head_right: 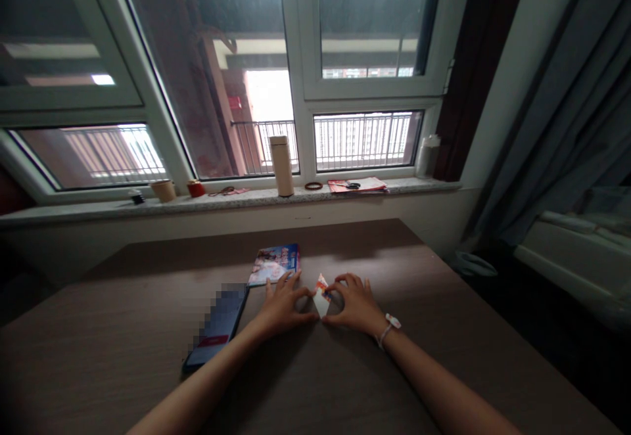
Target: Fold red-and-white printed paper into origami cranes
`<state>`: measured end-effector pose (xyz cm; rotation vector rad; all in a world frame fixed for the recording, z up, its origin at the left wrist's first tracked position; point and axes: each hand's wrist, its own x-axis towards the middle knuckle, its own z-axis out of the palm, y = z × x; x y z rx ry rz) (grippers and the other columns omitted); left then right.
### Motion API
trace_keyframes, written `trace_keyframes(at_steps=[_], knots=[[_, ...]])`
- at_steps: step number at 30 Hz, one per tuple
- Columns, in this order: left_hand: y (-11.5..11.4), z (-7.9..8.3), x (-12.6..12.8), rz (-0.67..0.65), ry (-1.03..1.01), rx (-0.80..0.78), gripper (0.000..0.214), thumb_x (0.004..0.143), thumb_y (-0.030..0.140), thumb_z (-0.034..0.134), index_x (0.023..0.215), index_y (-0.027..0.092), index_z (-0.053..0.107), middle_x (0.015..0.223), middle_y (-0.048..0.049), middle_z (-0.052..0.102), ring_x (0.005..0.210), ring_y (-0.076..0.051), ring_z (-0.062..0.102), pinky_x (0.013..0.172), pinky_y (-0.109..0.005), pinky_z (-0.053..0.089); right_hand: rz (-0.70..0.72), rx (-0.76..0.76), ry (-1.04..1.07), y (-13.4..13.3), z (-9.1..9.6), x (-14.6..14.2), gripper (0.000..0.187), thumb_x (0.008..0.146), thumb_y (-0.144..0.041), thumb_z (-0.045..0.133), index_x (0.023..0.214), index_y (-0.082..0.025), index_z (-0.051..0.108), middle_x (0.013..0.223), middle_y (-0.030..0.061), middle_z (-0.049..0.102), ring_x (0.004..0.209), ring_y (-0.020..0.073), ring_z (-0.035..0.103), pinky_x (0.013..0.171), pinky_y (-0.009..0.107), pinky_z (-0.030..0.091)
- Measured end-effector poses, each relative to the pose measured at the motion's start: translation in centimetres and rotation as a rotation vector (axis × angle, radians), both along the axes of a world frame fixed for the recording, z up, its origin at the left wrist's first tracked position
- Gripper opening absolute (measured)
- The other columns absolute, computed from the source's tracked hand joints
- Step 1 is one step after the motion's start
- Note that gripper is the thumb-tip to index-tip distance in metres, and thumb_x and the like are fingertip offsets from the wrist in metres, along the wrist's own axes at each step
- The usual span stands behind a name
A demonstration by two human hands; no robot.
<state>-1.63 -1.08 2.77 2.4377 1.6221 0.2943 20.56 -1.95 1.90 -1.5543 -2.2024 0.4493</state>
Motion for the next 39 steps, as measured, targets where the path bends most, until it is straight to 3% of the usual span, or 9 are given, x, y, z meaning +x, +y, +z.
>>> trace_keyframes(at_steps=[12,16,22,28,36,39], knots=[[0.2,-0.7,0.7,0.054,-0.043,0.107,0.034,0.075,0.059,0.064,0.101,0.037,0.069,0.150,-0.0028,0.036,0.140,-0.038,0.021,0.103,-0.074,-0.007,0.019,-0.033,0.004,-0.1,-0.2,0.2,0.068,0.054,-0.066,0.074,0.113,-0.034,0.061,0.133,0.0056,0.046,0.130,0.0319,0.035,0.112,0.059,0.007],[0.5,-1.2,1.0,0.065,-0.067,0.139,0.027,0.078,0.053,0.065,0.098,0.035,0.069,0.148,-0.0026,0.039,0.139,-0.037,0.023,0.104,-0.074,-0.005,0.022,-0.034,0.029,0.2,-0.4,0.4,0.051,0.067,-0.066,0.065,0.109,-0.037,0.064,0.131,0.0033,0.048,0.129,0.0300,0.036,0.112,0.059,0.007],[1.2,-1.3,1.6,0.087,-0.114,0.144,0.015,0.082,0.042,0.064,0.090,0.031,0.069,0.144,-0.0014,0.044,0.137,-0.034,0.027,0.104,-0.074,0.001,-0.054,0.055,0.093,0.9,-0.9,-0.1,0.026,0.084,-0.052,0.054,0.097,-0.036,0.071,0.117,0.0007,0.057,0.119,0.0238,0.045,0.110,0.048,0.020],[1.9,-1.8,1.4,0.071,-0.150,0.125,0.011,0.085,0.036,0.061,0.091,0.029,0.068,0.143,-0.0013,0.045,0.136,-0.032,0.030,0.104,-0.074,0.004,-0.076,0.100,0.106,1.4,-1.3,-0.3,0.018,0.085,-0.044,0.057,0.092,-0.036,0.072,0.111,0.0003,0.059,0.114,0.0226,0.047,0.106,0.045,0.024],[1.9,-1.8,1.3,0.045,-0.145,0.147,0.018,0.087,0.033,0.058,0.104,0.037,0.065,0.145,0.0001,0.042,0.134,-0.030,0.033,0.104,-0.075,0.004,-0.092,0.124,0.087,1.6,-1.5,-0.4,0.018,0.086,-0.042,0.056,0.093,-0.037,0.072,0.110,0.0003,0.059,0.112,0.0227,0.047,0.105,0.045,0.025],[1.7,-1.6,1.4,0.045,-0.149,0.152,0.016,0.087,0.032,0.059,0.100,0.037,0.066,0.145,0.0017,0.042,0.134,-0.029,0.032,0.104,-0.074,0.003,-0.095,0.131,0.093,1.7,-1.5,-0.4,0.017,0.086,-0.041,0.057,0.093,-0.037,0.072,0.109,-0.0001,0.059,0.112,0.0223,0.047,0.104,0.044,0.025]])
